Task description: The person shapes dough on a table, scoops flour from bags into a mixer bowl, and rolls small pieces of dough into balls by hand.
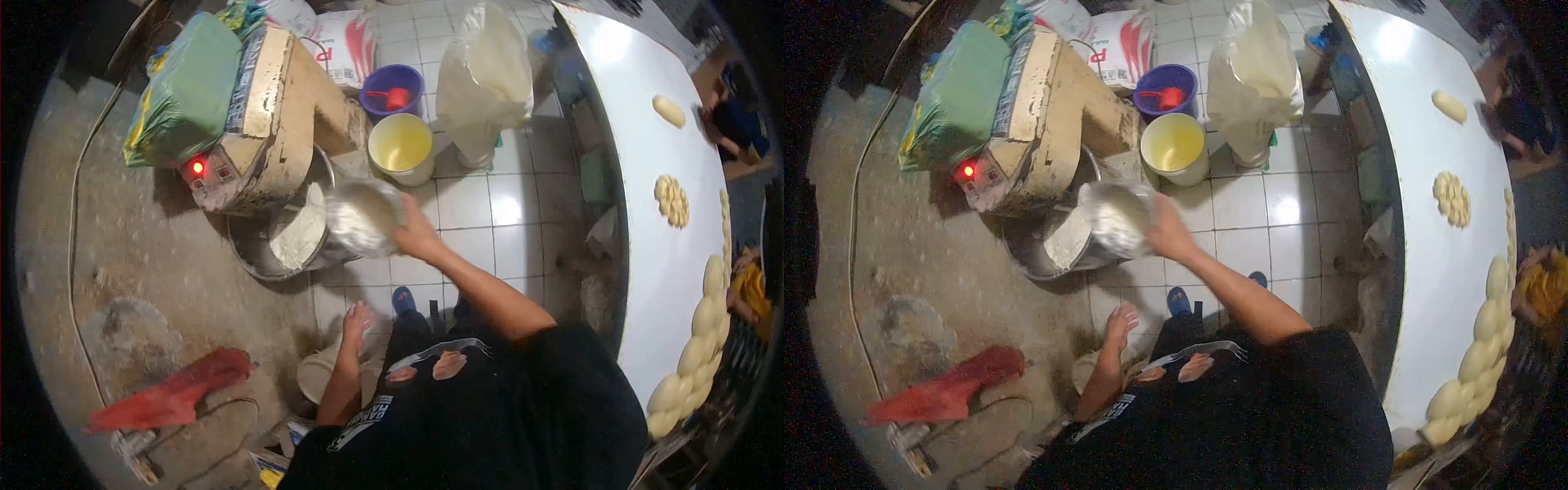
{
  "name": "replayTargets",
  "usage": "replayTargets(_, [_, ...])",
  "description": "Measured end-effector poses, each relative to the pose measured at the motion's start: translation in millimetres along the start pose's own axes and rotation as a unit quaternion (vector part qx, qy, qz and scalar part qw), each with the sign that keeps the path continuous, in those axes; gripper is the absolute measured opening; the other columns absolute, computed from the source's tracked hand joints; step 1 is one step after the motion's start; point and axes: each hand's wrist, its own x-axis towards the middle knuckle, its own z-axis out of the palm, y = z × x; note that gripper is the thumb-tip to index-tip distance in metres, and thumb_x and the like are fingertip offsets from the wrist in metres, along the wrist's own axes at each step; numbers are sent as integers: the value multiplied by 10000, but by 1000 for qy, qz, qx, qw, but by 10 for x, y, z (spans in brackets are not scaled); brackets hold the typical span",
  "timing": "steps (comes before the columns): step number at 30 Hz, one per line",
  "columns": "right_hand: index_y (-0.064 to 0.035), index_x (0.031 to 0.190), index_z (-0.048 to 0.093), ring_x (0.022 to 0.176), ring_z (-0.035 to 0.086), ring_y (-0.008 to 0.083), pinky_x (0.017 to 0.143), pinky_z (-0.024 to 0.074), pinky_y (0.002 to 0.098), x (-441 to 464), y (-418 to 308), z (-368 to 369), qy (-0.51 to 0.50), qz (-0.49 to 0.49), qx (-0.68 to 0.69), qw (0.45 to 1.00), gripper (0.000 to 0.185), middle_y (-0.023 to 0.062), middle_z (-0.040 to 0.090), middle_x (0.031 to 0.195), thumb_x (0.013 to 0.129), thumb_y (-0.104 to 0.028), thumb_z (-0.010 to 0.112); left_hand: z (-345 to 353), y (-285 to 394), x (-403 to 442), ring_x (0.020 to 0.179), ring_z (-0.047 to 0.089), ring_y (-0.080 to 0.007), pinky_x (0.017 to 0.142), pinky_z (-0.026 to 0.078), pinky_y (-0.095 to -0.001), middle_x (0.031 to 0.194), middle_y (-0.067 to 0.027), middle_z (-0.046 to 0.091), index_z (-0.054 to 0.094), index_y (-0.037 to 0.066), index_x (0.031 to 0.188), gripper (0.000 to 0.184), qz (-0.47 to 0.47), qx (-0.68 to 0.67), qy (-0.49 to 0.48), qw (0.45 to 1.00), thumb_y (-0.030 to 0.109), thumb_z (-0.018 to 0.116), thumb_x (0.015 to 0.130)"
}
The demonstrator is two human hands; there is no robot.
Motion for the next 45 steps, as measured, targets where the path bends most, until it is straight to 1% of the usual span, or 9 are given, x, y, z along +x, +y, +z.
replayTargets(1, [9, 1465, 334, 1044, 654, 421, 830, 571, 432, 133, -85, 369, 87, -128, -109, 982, 701, 297, 496, 1362, 818, -56, 593, -185, -82, -42, 1178, 606, -285, 951, 503, -433, 1329, -142, 594, 373, 40, 1486, 657, 17, -2, -16, 1000, 443, 584, 1011])
replayTargets(5, [-135, 1490, 346, 1039, 656, 428, 835, 571, 474, 499, -937, 1264, -57, -40, -125, 990, 696, 261, 449, 1398, 846, -59, 597, -1053, -547, -349, 1206, 587, -309, 962, 496, -443, 1367, -166, 566, 367, 24, 1486, 651, -17, -66, -3, 998, 420, 581, 1015])
replayTargets(8, [-211, 1517, 312, 988, 685, 411, 786, 587, 483, 701, -807, 2053, -113, -233, -174, 950, 688, 235, 435, 1450, 891, -66, 559, -1827, -1113, -578, 1218, 573, -335, 965, 496, -456, 1407, -193, 526, 365, 10, 1482, 621, 113, 2, -91, 989, 396, 547, 1032])
replayTargets(10, [-261, 1534, 281, 930, 705, 398, 765, 605, 467, 850, -745, 2498, -140, -221, -249, 932, 656, 198, 408, 1508, 941, -92, 502, -2105, -1144, -681, 1093, 625, -296, 950, 505, -462, 1306, -148, 602, 478, 20, 1422, 509, -93, -54, 81, 991, 388, 432, 1074])
replayTargets(16, [-358, 1524, 288, 1050, 660, 428, 802, 609, 455, 937, -784, 3074, -191, -285, -328, 880, 591, 182, 416, 1510, 989, -162, 447, -3107, -1700, -485, 1293, 527, -373, 1065, 438, -505, 1438, -204, 509, 346, -1, 1519, 641, -110, -263, 0, 958, 433, 456, 1061])
replayTargets(21, [-324, 1505, 320, 983, 677, 427, 795, 610, 451, 777, -1110, 3100, -160, -316, -307, 883, 558, 235, 434, 1481, 984, -181, 457, -2628, -895, -438, 1242, 567, -382, 1025, 475, -493, 1392, -224, 545, 326, -18, 1516, 647, -45, -14, 35, 998, 408, 491, 1058])
replayTargets(31, [-132, 1542, 206, 974, 683, 394, 715, 592, 460, 299, -1063, 2611, 51, -35, 25, 998, 823, 249, 434, 1419, 801, 36, 521, -1829, 47, -186, 904, 622, -175, 728, 513, -308, 1143, -116, 640, 521, 8, 1281, 361, 46, 28, -34, 998, 278, 560, 1043])
replayTargets(35, [-34, 1514, 191, 879, 706, 302, 518, 592, 391, 14, -929, 1577, -10, 298, 363, 883, 725, 270, 512, 1316, 868, -10, 519, -1519, 104, -91, 880, 622, -161, 730, 513, -298, 1118, -97, 657, 545, 26, 1271, 363, 34, 105, -26, 994, 303, 560, 1038])
replayTargets(45, [14, 1340, 468, 793, 680, 262, 632, 659, 394, -1464, 1475, -587, 203, 384, 360, 825, 478, 152, 623, 1053, 871, -25, 546, -221, 692, 199, 988, 647, -163, 794, 510, -301, 1182, -69, 664, 569, 74, 1326, 456, 85, 241, -63, 965, 414, 546, 1024])
